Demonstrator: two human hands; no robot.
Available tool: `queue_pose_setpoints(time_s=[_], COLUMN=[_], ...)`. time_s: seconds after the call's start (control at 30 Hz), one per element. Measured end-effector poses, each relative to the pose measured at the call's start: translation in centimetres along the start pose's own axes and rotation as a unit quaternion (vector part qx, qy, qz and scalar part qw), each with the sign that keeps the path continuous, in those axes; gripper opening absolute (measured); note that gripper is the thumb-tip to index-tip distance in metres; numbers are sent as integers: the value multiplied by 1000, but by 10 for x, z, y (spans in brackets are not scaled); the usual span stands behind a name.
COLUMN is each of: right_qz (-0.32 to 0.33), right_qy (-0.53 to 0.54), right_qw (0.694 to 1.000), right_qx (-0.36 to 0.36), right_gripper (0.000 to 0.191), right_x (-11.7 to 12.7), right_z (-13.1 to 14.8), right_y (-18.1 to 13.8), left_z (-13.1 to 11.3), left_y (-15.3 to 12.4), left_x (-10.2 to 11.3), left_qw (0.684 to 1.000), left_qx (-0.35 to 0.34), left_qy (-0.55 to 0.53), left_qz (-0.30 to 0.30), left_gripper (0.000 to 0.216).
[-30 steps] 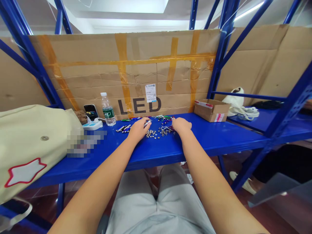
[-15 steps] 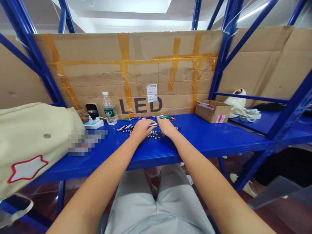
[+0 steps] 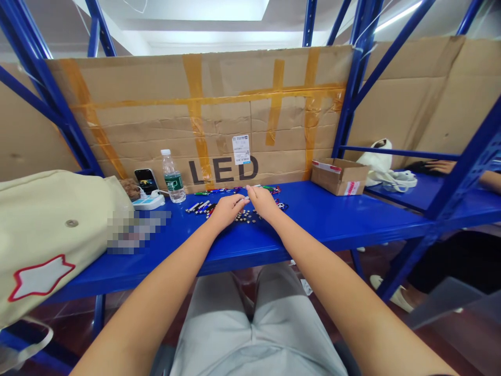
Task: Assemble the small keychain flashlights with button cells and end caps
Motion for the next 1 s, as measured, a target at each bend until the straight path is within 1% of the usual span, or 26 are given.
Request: queue_pose_setpoints(time_s=[0.07,0.13,0.17,0.2,0.23,0.27,0.33,0.37,0.43,0.5,0.57,0.6,0.67,0.73,0.77,0.83,0.87,0.93,1.0], right_qz=[-13,-22,-24,-25,-24,-19,-8,-2,6,5,-7,-17,-37,-48,-47,-33,-23,0,17], right_qy=[-2,2,4,5,8,12,26,33,39,26,-6,-26,-65,-92,-101,-114,-119,-124,-121], right_qw=[1000,999,999,999,1000,1000,999,999,998,999,1000,999,997,994,993,992,992,992,992], right_qx=[14,30,32,27,17,2,-30,-42,-52,-46,-27,-13,17,40,46,45,40,33,24], right_gripper=[45,45,45,44,44,44,45,45,46,46,45,44,44,45,45,45,45,44,43], right_x=[1,1,0,-1,-2,-3,-5,-6,-7,-6,-2,0,4,6,5,2,-1,-5,-7], right_z=[1,2,3,3,3,3,2,2,2,3,5,7,11,13,14,13,12,10,7], right_y=[-1,-2,-2,-2,-1,-1,1,1,1,1,-1,-2,-3,-5,-5,-6,-6,-6,-6], left_z=[4,8,9,10,11,11,10,9,9,9,10,10,11,11,12,13,13,14,16], left_y=[-1,-3,-4,-4,-3,-2,1,3,4,4,3,2,0,-2,-2,-2,-2,0,0], left_x=[-3,-7,-9,-10,-10,-9,-3,-1,2,3,1,0,-4,-7,-7,-7,-6,-1,6], left_qw=[991,963,949,941,943,953,977,985,991,991,984,976,949,921,914,918,928,960,986], left_qx=[62,127,152,167,167,154,103,80,61,70,93,112,159,197,208,217,214,178,119], left_qy=[-116,-227,-264,-281,-278,-256,-183,-146,-103,-105,-148,-186,-270,-329,-339,-322,-295,-203,-83], left_qz=[35,74,86,88,77,51,-19,-46,-63,-42,-11,7,44,68,75,77,75,74,82], left_gripper=[41,48,50,50,48,45,39,36,29,28,34,39,45,45,44,40,39,37,37])
Point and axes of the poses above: each hand's wrist, its own y-axis towards the middle knuckle, its own x-axis out of the back of the hand, z = x × y, the point moved 3 cm from there along y, towards the middle knuckle, and after that the axes turned 4 degrees about -z, right-handed, at the moved point
